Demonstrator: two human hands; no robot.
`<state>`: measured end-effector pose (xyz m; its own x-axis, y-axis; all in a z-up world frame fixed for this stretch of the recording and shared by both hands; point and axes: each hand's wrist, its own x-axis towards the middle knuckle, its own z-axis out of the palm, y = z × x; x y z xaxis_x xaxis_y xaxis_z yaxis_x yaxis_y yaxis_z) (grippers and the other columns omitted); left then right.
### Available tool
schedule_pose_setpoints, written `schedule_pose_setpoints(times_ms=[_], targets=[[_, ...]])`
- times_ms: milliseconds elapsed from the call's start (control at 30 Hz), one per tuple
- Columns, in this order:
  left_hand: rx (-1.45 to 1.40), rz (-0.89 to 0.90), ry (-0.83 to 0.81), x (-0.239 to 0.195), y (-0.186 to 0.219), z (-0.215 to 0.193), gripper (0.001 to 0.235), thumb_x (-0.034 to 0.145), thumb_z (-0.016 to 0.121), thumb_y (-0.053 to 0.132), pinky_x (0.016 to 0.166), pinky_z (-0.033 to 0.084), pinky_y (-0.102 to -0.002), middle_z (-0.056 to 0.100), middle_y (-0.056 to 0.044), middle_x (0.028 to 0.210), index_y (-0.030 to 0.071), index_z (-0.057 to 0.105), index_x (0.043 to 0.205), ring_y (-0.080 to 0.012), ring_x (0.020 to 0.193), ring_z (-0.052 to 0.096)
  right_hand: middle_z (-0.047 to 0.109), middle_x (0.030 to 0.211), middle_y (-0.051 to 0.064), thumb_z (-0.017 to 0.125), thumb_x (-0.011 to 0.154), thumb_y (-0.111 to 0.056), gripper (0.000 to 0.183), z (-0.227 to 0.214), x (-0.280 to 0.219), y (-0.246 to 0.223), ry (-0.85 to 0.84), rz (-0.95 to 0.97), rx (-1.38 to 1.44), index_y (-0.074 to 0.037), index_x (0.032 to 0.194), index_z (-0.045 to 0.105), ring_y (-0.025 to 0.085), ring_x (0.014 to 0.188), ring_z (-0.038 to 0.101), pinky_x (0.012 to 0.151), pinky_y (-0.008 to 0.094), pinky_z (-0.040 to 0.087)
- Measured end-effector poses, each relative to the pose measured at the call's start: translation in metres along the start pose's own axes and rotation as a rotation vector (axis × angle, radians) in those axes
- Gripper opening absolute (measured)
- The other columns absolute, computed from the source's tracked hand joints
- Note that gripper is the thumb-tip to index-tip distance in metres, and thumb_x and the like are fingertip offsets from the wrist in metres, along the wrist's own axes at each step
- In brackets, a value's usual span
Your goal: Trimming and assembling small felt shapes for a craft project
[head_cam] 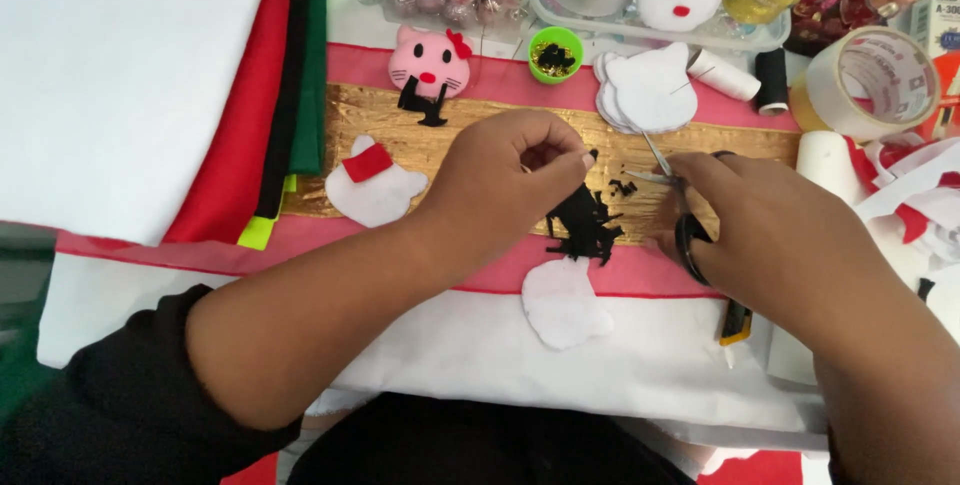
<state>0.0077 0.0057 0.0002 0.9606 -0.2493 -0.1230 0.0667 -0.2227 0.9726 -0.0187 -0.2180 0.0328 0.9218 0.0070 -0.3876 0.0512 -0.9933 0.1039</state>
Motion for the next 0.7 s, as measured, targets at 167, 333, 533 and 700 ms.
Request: schedule_pose_setpoints(times_ms=[167, 333, 533, 700], targets=[[0.431, 0.121, 0.032, 0.030, 0.021, -0.021, 0.018, 0.084, 0.057, 0.020, 0.059, 0.043, -0.036, 0.067, 0.003, 0.074, 0.015, 0.068, 0.072, -0.0141, 0.072, 0.058, 0.071, 0.120, -0.013, 0.066, 0.084, -0.037, 0.048, 0.001, 0.003, 0.000, -0.004, 0.014, 0.055, -0.032, 0.131, 0.058, 0.024, 0.115, 0.063, 0.076, 0.050, 0.056], [0.905, 0.037, 0.025, 0.082, 0.014, -0.023, 0.030, 0.085, 0.051, 0.017, 0.050, 0.029, -0.048, 0.038, -0.007, 0.062, 0.012, 0.038, 0.058, -0.0285, 0.061, 0.040, 0.071, 0.124, -0.003, 0.069, 0.076, -0.022, 0.070, 0.000, 0.005, 0.003, 0.117, 0.014, 0.192, -0.030, 0.144, 0.055, 0.030, 0.116, 0.062, 0.077, 0.053, 0.052], [0.989, -0.081, 0.024, 0.118, 0.015, -0.022, 0.008, 0.081, 0.064, 0.019, 0.063, 0.053, -0.046, 0.068, -0.009, 0.083, 0.012, 0.066, 0.078, -0.0358, 0.079, 0.068, 0.073, 0.116, 0.002, 0.077, 0.079, -0.055, 0.059, 0.001, 0.004, 0.008, 0.224, 0.011, 0.266, -0.022, 0.126, 0.064, 0.034, 0.100, 0.065, 0.074, 0.051, 0.049], [0.971, -0.103, 0.058, 0.120, 0.011, -0.022, 0.013, 0.082, 0.059, 0.012, 0.066, 0.054, -0.048, 0.072, -0.014, 0.090, 0.011, 0.071, 0.086, -0.0406, 0.084, 0.069, 0.074, 0.114, -0.002, 0.078, 0.079, -0.051, 0.061, 0.007, 0.004, 0.009, 0.248, -0.026, 0.277, -0.028, 0.134, 0.063, 0.029, 0.113, 0.063, 0.079, 0.051, 0.050]])
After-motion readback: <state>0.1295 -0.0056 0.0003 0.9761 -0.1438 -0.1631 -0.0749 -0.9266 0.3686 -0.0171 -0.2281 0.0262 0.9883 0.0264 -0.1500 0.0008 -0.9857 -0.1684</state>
